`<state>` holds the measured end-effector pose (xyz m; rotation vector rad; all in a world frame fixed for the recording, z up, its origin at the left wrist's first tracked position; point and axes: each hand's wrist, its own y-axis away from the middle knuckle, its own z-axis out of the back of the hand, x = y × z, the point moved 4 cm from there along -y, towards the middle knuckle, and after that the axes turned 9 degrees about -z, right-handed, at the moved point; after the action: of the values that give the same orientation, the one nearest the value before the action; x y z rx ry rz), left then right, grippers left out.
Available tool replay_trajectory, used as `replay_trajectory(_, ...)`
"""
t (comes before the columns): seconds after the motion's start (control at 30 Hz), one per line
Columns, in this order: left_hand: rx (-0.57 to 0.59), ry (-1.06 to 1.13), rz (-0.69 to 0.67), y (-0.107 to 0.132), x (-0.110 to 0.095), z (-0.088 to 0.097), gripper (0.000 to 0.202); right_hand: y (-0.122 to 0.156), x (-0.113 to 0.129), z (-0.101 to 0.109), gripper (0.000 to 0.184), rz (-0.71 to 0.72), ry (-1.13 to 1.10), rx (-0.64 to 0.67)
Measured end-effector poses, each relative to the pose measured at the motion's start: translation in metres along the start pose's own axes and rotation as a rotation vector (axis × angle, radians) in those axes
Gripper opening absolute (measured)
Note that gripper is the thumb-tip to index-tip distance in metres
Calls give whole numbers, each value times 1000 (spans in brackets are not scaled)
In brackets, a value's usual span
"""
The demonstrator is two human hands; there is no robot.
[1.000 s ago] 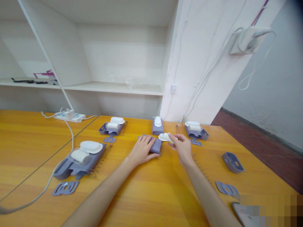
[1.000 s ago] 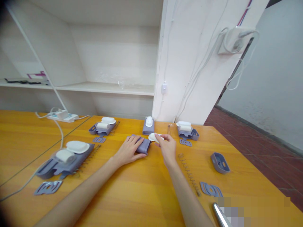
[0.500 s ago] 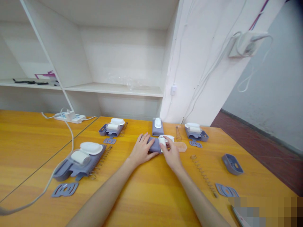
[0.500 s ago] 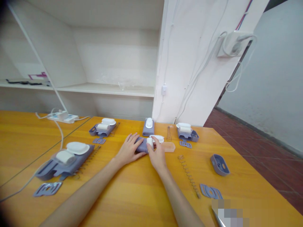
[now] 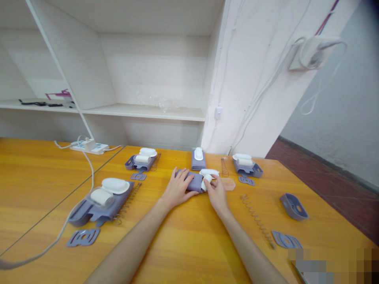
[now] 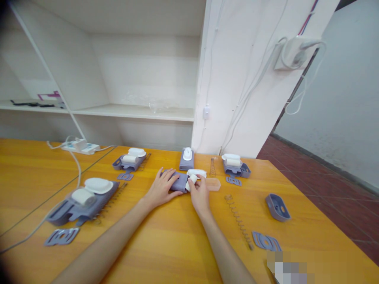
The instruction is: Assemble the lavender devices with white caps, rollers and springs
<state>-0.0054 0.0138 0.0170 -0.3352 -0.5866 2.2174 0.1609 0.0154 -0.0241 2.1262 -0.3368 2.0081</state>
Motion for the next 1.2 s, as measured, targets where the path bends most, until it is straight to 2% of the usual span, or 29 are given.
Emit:
replay_trajectory(0.13, -17, -5, 6, 0, -1, 2, 58, -1, 0, -1, 54, -5, -20, 29)
replay_trajectory(0.3, -44, -49, 31, -1, 0, 2, 68, 1, 3, -3, 50, 2, -2, 64)
replay_trajectory(0.87, -16, -21, 7, -4, 0, 6, 64, 3, 2, -2, 48, 23, 64, 57)
replay_trajectory(1.2, 2, -75, -5, -6, 3, -2, 70, -1, -1, -2, 49, 27, 74, 69)
